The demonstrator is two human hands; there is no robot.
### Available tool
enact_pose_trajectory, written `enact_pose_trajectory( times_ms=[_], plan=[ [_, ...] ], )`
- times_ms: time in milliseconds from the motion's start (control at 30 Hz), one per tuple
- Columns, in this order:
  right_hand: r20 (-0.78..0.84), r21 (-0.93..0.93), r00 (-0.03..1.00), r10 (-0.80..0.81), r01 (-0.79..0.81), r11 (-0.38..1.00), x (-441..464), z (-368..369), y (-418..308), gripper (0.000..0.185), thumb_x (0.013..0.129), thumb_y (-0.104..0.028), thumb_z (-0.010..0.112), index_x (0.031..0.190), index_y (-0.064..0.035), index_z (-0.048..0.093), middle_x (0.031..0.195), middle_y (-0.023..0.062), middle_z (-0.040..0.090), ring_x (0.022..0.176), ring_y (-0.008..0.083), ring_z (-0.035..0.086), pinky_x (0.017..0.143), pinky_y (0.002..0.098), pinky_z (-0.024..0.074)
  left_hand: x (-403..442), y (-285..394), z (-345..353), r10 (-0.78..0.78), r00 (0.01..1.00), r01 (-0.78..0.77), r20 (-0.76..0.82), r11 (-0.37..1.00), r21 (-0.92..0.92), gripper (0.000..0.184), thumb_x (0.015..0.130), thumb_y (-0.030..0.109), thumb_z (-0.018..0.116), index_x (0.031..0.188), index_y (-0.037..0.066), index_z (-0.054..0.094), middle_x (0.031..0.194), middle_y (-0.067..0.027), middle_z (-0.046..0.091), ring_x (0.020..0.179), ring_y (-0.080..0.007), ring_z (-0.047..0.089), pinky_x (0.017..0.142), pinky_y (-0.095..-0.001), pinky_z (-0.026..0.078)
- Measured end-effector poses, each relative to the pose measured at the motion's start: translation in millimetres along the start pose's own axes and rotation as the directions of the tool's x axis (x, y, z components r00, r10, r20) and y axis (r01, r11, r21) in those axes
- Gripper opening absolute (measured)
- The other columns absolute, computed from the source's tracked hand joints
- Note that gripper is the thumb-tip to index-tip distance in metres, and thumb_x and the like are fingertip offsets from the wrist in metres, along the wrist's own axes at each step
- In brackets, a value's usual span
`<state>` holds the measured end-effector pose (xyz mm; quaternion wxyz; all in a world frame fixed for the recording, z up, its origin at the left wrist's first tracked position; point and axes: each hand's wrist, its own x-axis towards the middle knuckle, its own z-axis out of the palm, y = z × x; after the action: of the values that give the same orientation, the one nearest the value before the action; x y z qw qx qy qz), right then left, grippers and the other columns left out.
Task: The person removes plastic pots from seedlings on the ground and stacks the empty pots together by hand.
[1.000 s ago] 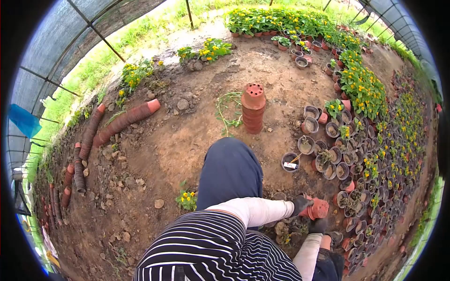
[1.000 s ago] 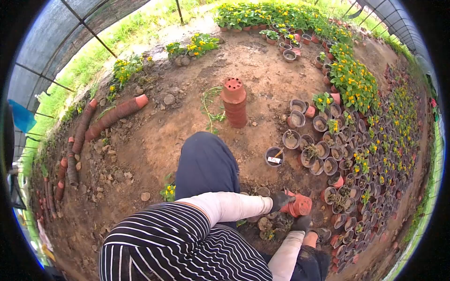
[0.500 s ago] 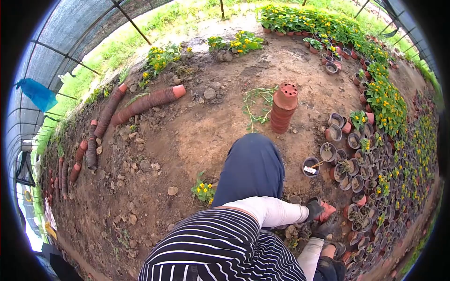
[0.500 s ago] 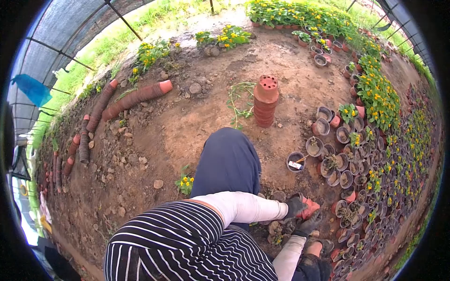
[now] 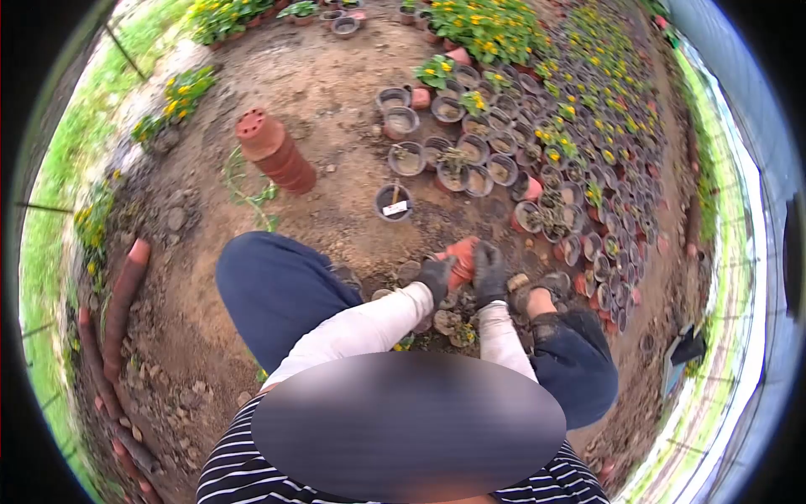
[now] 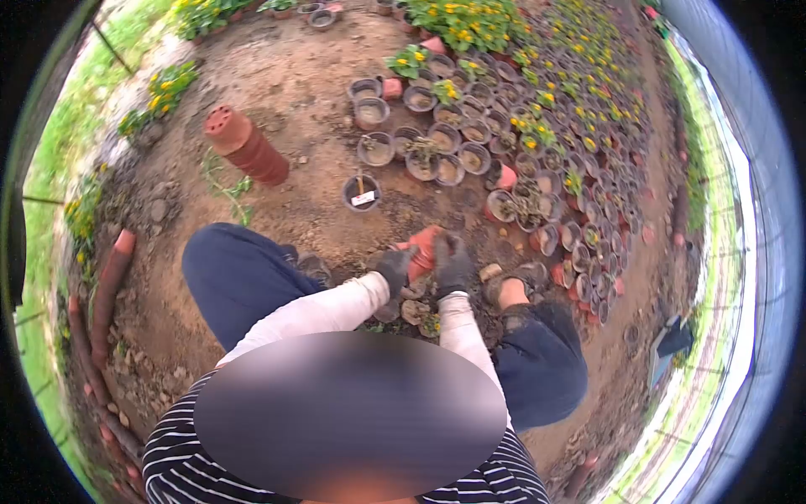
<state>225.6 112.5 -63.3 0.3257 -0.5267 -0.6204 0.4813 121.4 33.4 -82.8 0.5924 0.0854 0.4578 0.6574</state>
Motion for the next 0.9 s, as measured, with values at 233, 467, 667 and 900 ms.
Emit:
enact_pose_trajectory(
  times_ms=[233, 467, 667, 900],
  plan=[
    [0.041, 0.199, 0.989, 0.139, -0.145, 0.969, -12.5, 6.3, -10.5, 0.039, 0.071, -0.014, 0.074, 0.105, -0.0019, 0.059, 0.1, 0.007, 0.061, 0.089, 0.015, 0.057, 0.08, 0.0292, 0.0468, 12.2, -20.6, -6.2, -0.11, 0.984, 0.155, 0.139, 0.914, -0.375, 0.02, 0.09, 0.012, 0.053, 0.105, 0.001, 0.06, 0.101, -0.0086, 0.063, 0.086, -0.0163, 0.061, 0.076, -0.029, 0.049],
    [0.0, 0.303, 0.963, 0.271, -0.258, 0.917, 9.7, -3.7, 14.2, 0.015, 0.077, -0.012, 0.071, 0.088, -0.0051, 0.062, 0.084, 0.0019, 0.062, 0.074, 0.0107, 0.055, 0.068, 0.0259, 0.0462, -13.9, 32.2, 18.5, -0.184, 0.976, 0.205, -0.114, 0.956, 0.21, 0.033, 0.09, 0.024, 0.056, 0.111, -0.001, 0.057, 0.104, -0.0086, 0.062, 0.09, -0.0168, 0.059, 0.079, -0.0324, 0.046],
    [-0.076, 0.087, 0.975, 0.207, -0.2, 0.976, 16.7, -13.1, 5.5, 0.013, 0.077, -0.012, 0.071, 0.083, -0.0057, 0.061, 0.079, 0.0014, 0.062, 0.071, 0.0108, 0.055, 0.065, 0.0264, 0.045, 7.0, 7.9, -5.5, -0.034, 0.974, 0.166, -0.224, 0.777, 0.607, 0.044, 0.09, 0.033, 0.053, 0.114, -0.003, 0.054, 0.111, -0.019, 0.059, 0.099, -0.0291, 0.058, 0.084, -0.0362, 0.044],
    [0.007, -0.289, 0.975, -0.221, 0.213, 0.933, 59.4, -23.2, 33.9, 0.016, 0.073, -0.012, 0.069, 0.086, -0.0053, 0.064, 0.087, 0.008, 0.064, 0.081, 0.0188, 0.06, 0.073, 0.0319, 0.0467, 21.3, -21.1, -22.5, 0.01, 0.912, 0.206, -0.409, 0.853, 0.479, 0.061, 0.085, 0.046, 0.055, 0.117, -0.005, 0.05, 0.113, -0.0248, 0.057, 0.105, -0.0366, 0.055, 0.086, -0.0393, 0.042]
  ],
)
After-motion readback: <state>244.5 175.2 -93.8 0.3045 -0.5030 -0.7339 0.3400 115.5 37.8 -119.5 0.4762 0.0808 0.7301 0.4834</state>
